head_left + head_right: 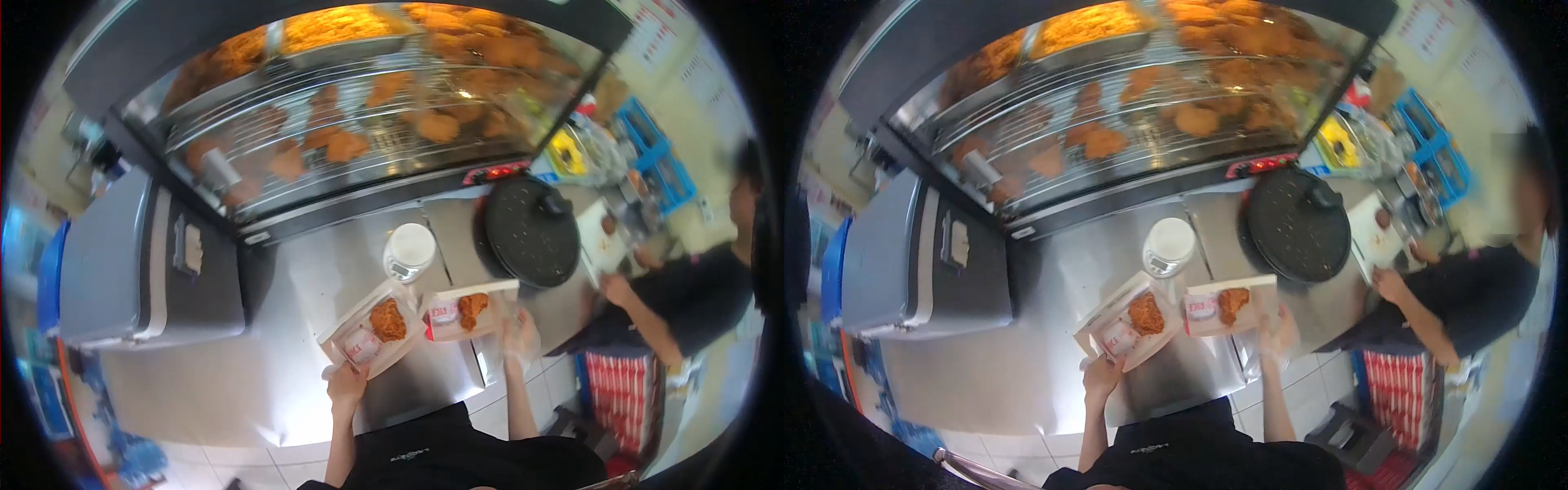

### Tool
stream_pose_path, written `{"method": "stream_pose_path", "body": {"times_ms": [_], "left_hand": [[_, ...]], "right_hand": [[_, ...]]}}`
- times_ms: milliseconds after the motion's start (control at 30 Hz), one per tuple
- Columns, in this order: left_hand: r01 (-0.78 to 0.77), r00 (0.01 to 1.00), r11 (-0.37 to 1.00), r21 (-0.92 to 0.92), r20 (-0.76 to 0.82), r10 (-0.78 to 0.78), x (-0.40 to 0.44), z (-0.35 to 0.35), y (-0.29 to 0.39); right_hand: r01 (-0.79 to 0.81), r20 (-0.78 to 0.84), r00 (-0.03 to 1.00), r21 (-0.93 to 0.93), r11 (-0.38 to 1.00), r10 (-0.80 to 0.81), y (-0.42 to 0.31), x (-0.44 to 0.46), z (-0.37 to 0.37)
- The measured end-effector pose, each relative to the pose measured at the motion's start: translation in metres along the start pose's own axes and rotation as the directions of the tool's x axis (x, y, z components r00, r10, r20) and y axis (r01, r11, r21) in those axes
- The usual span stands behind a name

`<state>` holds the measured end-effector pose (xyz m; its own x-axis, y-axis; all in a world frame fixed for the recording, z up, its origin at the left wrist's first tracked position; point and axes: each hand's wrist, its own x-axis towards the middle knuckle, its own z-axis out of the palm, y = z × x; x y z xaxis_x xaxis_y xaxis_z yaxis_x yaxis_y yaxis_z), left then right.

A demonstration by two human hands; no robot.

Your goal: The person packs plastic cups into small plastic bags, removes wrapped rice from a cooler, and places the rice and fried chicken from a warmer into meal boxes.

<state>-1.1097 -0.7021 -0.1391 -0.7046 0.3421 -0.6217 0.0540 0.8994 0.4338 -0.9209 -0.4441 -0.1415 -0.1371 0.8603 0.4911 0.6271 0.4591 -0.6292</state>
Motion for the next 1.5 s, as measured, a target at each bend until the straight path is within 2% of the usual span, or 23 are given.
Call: {"method": "stream_pose_path", "body": {"times_ms": [33,67,100,133,233,300,333,400,433,500,567,633,700,800,900,1000,1133,1267,1333,1367,1400,1467,1500], "left_hand": [[-0.034,0.999,0.999,0.030,0.005,0.034,0.014,0.015,-0.008],[-0.061,0.995,0.972,0.225,-0.067,0.078,0.032,0.035,-0.023],[-0.065,0.983,0.914,0.399,-0.133,0.128,0.042,0.048,-0.027],[-0.054,0.991,0.971,0.231,-0.109,0.081,0.036,0.040,-0.019],[-0.018,0.982,0.972,0.233,-0.178,0.061,0.037,0.042,-0.021],[-0.207,0.943,0.972,0.109,-0.241,0.228,0.027,0.037,-0.025],[-0.203,0.945,0.970,0.133,-0.233,0.230,0.026,0.045,-0.044],[-0.368,0.929,0.854,-0.368,-0.178,0.324,0.023,0.061,-0.058],[-0.314,0.949,0.852,-0.419,-0.158,0.272,0.001,0.066,-0.053],[-0.355,0.933,0.896,-0.265,-0.150,0.326,-0.021,0.081,-0.063],[-0.346,0.929,0.932,-0.108,-0.180,0.324,-0.050,0.096,-0.062],[-0.424,0.905,0.898,-0.120,-0.102,0.414,-0.059,0.123,-0.069],[-0.300,0.768,0.826,-0.476,0.393,0.506,-0.096,0.142,-0.011],[-0.314,0.773,0.856,-0.411,0.413,0.482,-0.163,0.203,0.055],[-0.384,0.487,0.841,-0.380,0.691,0.534,-0.177,0.292,0.113],[-0.550,0.379,0.797,-0.250,0.776,0.505,-0.261,0.375,0.235],[-0.636,0.255,0.688,-0.349,0.746,0.615,-0.334,0.518,0.359],[-0.483,0.016,0.689,-0.541,0.781,0.624,-0.370,0.672,0.497],[-0.537,0.095,0.664,-0.520,0.745,0.660,-0.404,0.700,0.575],[-0.534,0.242,0.607,-0.588,0.582,0.777,-0.407,0.739,0.605],[-0.622,0.186,0.544,-0.563,0.569,0.801,-0.393,0.777,0.642],[-0.821,0.236,0.452,-0.348,0.514,0.825,-0.373,0.827,0.710],[-0.827,0.144,0.355,-0.436,0.447,0.883,-0.318,0.895,0.739]], "right_hand": [[-0.330,0.299,0.898,-0.026,0.944,0.322,-0.005,0.022,0.004],[-0.243,0.473,0.832,-0.162,0.956,0.291,0.012,0.027,0.015],[-0.109,0.630,0.735,-0.255,0.961,0.250,0.029,0.033,0.025],[0.411,0.750,0.660,-0.310,0.857,-0.046,0.071,0.025,0.056],[0.189,0.629,0.777,-0.262,0.946,0.019,0.087,0.013,0.065],[-0.391,0.367,0.879,0.190,0.900,0.305,0.062,0.004,0.037],[-0.415,0.368,0.870,0.189,0.890,0.327,0.060,-0.004,0.019],[-0.600,0.352,0.756,0.038,0.799,0.551,0.075,-0.015,-0.021],[-0.709,0.421,0.657,0.064,0.702,0.625,0.097,-0.025,-0.041],[-0.690,0.448,0.653,0.021,0.724,0.610,0.134,-0.045,-0.093],[-0.768,0.348,0.509,-0.229,0.598,0.787,0.136,-0.040,-0.160],[-0.809,0.273,0.529,-0.126,0.575,0.804,0.187,-0.070,-0.217],[-0.827,0.170,0.538,-0.086,0.556,0.826,0.249,-0.096,-0.277],[-0.900,0.066,0.434,0.069,0.430,0.898,0.294,-0.145,-0.365],[-0.900,-0.163,0.302,0.275,0.337,0.939,0.318,-0.166,-0.459],[-0.760,-0.487,0.157,0.495,0.420,0.859,0.375,-0.220,-0.508],[-0.357,-0.585,0.199,0.704,0.614,0.786,0.426,-0.227,-0.567],[-0.437,-0.743,0.125,0.553,0.709,0.657,0.454,-0.180,-0.634],[-0.497,-0.733,0.122,0.538,0.680,0.669,0.485,-0.177,-0.657],[-0.530,-0.714,0.151,0.525,0.665,0.684,0.505,-0.170,-0.670],[-0.352,-0.679,0.138,0.647,0.677,0.721,0.533,-0.173,-0.672],[-0.374,-0.747,0.057,0.600,0.708,0.663,0.551,-0.144,-0.673],[-0.417,-0.727,0.113,0.585,0.696,0.678,0.565,-0.139,-0.678]]}}
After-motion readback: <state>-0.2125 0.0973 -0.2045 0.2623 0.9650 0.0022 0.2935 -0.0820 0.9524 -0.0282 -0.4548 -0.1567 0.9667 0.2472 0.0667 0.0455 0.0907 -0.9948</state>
